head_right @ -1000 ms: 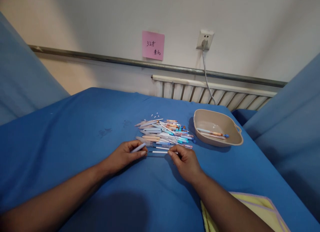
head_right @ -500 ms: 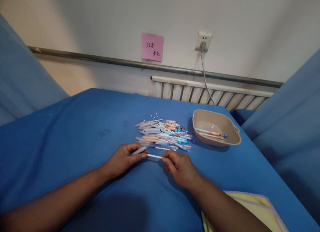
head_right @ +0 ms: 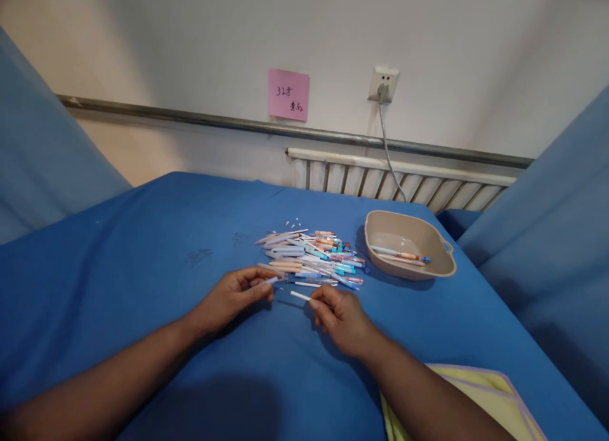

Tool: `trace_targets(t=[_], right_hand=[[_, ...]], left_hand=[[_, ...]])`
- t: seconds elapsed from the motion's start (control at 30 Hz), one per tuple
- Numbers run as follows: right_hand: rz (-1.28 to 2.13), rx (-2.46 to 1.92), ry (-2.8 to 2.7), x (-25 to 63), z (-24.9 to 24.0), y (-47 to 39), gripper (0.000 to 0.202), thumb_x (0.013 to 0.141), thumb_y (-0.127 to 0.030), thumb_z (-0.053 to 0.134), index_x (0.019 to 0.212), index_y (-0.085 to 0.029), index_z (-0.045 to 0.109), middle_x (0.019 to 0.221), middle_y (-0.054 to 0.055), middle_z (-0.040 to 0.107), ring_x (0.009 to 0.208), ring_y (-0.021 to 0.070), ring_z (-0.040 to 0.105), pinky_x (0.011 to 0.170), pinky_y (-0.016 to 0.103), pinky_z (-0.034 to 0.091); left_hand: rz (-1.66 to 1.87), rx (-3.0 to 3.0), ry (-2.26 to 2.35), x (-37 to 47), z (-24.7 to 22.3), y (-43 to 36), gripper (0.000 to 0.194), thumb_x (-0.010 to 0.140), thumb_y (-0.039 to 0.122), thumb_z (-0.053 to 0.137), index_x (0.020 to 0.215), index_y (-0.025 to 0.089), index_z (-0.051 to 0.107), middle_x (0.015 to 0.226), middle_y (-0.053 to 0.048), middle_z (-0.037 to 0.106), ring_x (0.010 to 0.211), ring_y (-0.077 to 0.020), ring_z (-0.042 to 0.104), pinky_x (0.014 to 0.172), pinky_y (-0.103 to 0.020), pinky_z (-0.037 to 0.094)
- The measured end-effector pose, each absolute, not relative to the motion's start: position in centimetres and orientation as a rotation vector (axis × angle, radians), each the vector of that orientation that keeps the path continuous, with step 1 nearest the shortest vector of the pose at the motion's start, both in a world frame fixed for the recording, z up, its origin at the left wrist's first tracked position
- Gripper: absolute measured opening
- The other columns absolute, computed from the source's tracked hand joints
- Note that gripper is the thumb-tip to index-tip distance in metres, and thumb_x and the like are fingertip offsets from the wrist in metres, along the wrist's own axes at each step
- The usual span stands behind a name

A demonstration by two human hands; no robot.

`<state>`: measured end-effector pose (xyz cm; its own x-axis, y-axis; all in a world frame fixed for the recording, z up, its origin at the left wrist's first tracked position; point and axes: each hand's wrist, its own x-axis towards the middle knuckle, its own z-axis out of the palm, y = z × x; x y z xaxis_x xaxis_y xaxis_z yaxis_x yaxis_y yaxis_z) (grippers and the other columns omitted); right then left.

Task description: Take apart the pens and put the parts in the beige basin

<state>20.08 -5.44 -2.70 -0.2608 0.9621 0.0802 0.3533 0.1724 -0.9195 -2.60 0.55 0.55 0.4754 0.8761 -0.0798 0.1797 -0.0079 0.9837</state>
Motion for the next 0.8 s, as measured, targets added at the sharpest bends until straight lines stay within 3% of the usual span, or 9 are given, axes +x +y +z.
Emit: trace_targets(t=[0.13,0.43,0.8], right_hand=[[1.025,-1.277,-1.67,20.6,-3.0,-5.2,0.022,0.089,-0.036,0.046,0.085,-0.018,0.056,0.061,-0.004,0.054,0.048,0.0078,0.05,0.048,0.018,0.038],[0.82,-1.294,-1.791,20.9,-2.5,-5.3,0.018,0.089,-0.03,0.048,0.085,-0.019,0.062,0.062,-0.003,0.055,0.052,0.0088,0.051,0.051,0.019,0.039],[0.658,-1.205,-1.97,20.8,-1.9,-5.5,0.015,0.09,-0.024,0.048,0.088,-0.02,0.063,0.076,0.0,0.065,0.069,0.0118,0.059,0.064,0.022,0.042]], left_hand=[[0.658,1.542,0.995,-3.3,0.9,0.9,0.034,0.083,0.046,0.053,0.085,0.013,0.061,0.061,0.002,0.053,0.05,-0.0068,0.04,0.048,-0.018,0.034],[0.546,1.717,0.958,-3.2,1.3,0.5,0.03,0.078,0.041,0.06,0.093,0.016,0.066,0.089,-0.003,0.063,0.083,-0.0166,0.054,0.075,-0.026,0.043],[0.457,1.871,0.88,-3.3,0.9,0.6,0.025,0.083,0.035,0.056,0.096,0.016,0.065,0.088,-0.002,0.064,0.082,-0.0155,0.057,0.076,-0.026,0.044]])
